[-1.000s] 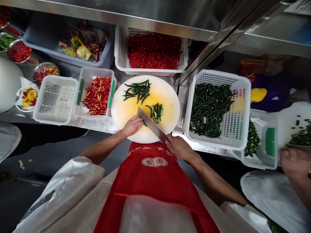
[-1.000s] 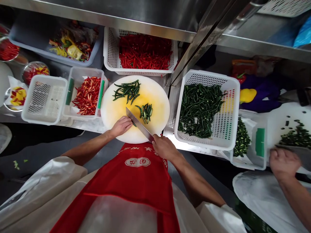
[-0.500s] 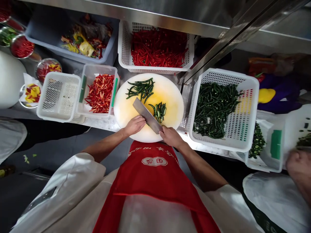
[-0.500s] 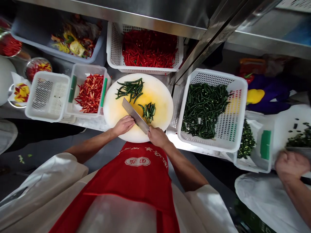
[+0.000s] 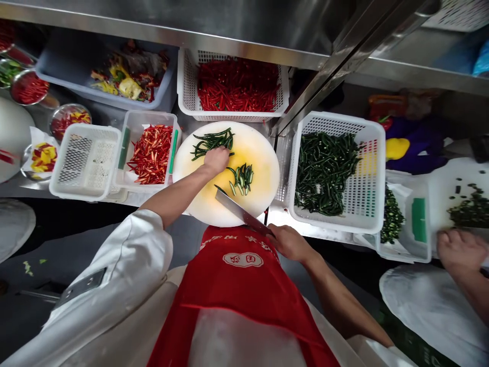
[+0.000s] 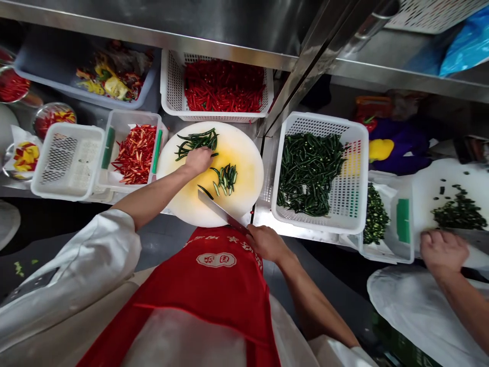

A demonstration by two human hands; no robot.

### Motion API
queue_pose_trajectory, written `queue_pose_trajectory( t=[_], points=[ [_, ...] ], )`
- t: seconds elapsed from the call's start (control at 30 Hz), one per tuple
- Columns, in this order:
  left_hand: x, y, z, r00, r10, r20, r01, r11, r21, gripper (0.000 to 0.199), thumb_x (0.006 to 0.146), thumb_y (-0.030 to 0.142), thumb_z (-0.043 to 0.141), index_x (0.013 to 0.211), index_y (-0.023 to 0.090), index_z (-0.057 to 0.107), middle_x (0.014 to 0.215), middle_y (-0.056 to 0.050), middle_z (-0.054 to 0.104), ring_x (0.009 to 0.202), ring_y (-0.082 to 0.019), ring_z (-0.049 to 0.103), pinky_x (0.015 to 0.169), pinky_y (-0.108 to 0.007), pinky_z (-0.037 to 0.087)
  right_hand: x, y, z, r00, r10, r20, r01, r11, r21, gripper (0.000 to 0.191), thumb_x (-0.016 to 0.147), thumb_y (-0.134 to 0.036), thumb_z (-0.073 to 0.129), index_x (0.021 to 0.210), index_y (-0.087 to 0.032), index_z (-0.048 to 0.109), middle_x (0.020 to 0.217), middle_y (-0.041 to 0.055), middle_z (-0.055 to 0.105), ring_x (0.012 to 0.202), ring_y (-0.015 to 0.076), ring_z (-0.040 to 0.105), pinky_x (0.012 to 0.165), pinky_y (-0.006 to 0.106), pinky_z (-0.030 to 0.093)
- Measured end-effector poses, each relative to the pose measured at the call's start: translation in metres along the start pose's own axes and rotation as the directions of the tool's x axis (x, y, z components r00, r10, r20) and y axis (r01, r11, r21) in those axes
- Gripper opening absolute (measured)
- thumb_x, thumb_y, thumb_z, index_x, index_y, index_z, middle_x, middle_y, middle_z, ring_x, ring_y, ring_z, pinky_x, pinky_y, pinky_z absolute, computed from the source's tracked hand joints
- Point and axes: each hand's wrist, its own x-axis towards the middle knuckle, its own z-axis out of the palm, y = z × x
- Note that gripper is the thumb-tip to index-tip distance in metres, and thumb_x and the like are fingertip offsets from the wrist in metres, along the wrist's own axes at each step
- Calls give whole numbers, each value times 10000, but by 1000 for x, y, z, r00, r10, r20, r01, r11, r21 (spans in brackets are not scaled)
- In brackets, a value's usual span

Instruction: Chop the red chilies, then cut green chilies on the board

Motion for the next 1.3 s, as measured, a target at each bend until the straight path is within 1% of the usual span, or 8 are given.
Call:
queue_pose_trajectory(
  t=[0.07,0.13,0.23,0.37,0.47,0.93,1.2,1.3],
  points=[
    [-1,-3,-3,999,2,-54,-4,999,-33,141,829,170,565,884,122,686,977,-132,634,860,-261,635,764,-374,497,9,-4,4,1000,5,-12,-5,1000,21,224,984,-331,377,940,-189,546,865,81,698,780,204,630,627,293,251],
    [-13,-14,-6,976,24,-218,-52,991,-125,142,837,202,581,922,142,678,1004,-104,609,883,-239,619,788,-361,500,18,-5,7,998,48,-50,-45,997,62,221,983,-324,379,946,-184,546,862,83,699,797,206,634,637,289,265],
    [-52,-32,-2,906,170,-388,-260,946,-194,196,905,265,538,1029,164,653,1059,-88,581,993,-220,572,880,-355,488,28,-4,8,980,156,-120,-140,981,133,224,979,-317,381,979,-165,546,875,96,700,813,210,633,651,283,288],
    [-112,-41,28,840,486,-240,-530,830,-175,228,956,262,467,1033,178,664,1017,-95,612,991,-212,548,885,-353,488,37,-8,3,965,220,-144,-197,967,159,242,974,-324,382,970,-156,555,885,102,696,820,214,627,664,283,306],
    [-134,-41,53,831,515,-211,-551,812,-190,242,967,252,447,1032,184,670,1025,-93,629,987,-206,553,900,-362,486,43,-18,-3,978,170,-118,-157,981,109,259,979,-331,371,995,-153,558,881,105,696,816,217,628,658,288,299],
    [-129,-52,67,814,521,-259,-579,767,-277,249,975,288,438,969,183,664,1007,-88,655,982,-199,566,917,-378,480,29,-30,-27,996,93,-5,-93,993,69,229,970,-300,387,1003,-156,562,925,111,690,886,237,627,668,289,305],
    [-131,-52,65,790,553,-265,-612,738,-284,261,979,274,419,928,184,659,989,-90,661,968,-195,579,912,-382,494,94,-55,-10,988,119,-95,-115,992,50,277,985,-333,373,1061,-132,546,988,144,698,919,247,639,705,288,335],
    [-128,-60,54,787,559,-261,-616,734,-286,229,970,261,436,938,183,649,1000,-85,658,978,-194,574,913,-367,498,95,-46,-8,984,125,-129,-114,990,83,241,974,-325,392,1009,-147,552,965,126,703,897,235,641,691,278,332]
  ],
)
